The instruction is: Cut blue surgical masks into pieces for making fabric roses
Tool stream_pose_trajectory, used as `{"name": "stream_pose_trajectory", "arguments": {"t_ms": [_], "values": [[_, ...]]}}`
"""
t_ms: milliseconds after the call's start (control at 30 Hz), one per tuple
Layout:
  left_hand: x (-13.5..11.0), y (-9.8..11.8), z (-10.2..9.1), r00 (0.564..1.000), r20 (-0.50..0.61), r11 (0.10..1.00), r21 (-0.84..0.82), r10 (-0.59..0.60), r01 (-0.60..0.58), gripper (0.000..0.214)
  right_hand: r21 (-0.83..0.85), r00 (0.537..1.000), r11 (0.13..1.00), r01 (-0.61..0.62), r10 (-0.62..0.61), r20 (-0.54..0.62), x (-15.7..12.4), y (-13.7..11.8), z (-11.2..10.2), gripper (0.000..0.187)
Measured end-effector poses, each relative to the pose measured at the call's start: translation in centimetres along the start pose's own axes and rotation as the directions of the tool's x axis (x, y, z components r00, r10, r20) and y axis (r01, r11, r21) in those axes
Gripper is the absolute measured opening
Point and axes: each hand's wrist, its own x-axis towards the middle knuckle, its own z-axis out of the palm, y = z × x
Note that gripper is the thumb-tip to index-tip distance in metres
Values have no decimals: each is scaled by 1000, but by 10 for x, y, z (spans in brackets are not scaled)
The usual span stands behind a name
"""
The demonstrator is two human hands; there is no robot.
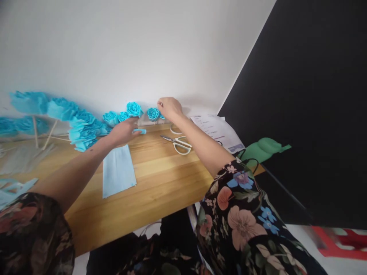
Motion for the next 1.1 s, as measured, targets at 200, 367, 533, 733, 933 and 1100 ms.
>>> {"name": "stream_pose_trajectory", "arguments": {"t_ms": [200,367,533,733,933,1100], "values": [[-2,2,-1,1000,-13,1000,-3,7,-7,36,-189,992,973,129,-126,30,-29,14,28,49],[-2,0,1,1000,-21,1000,-14,9,-9,38,-311,966,918,246,-260,-2,-20,1,42,53],[-1,-1,0,1000,-1,1000,-28,-5,5,36,-328,962,906,267,-272,31,-2,-4,53,46],[1,-1,3,1000,-26,998,-58,7,-8,34,-257,948,912,319,-314,61,1,-13,55,42],[-1,3,1,998,-61,997,-70,7,-12,32,-230,940,912,340,-337,54,0,-24,57,39],[-3,8,-4,999,-42,998,-66,-9,6,33,-236,945,916,325,-326,35,-3,-23,59,48]]}}
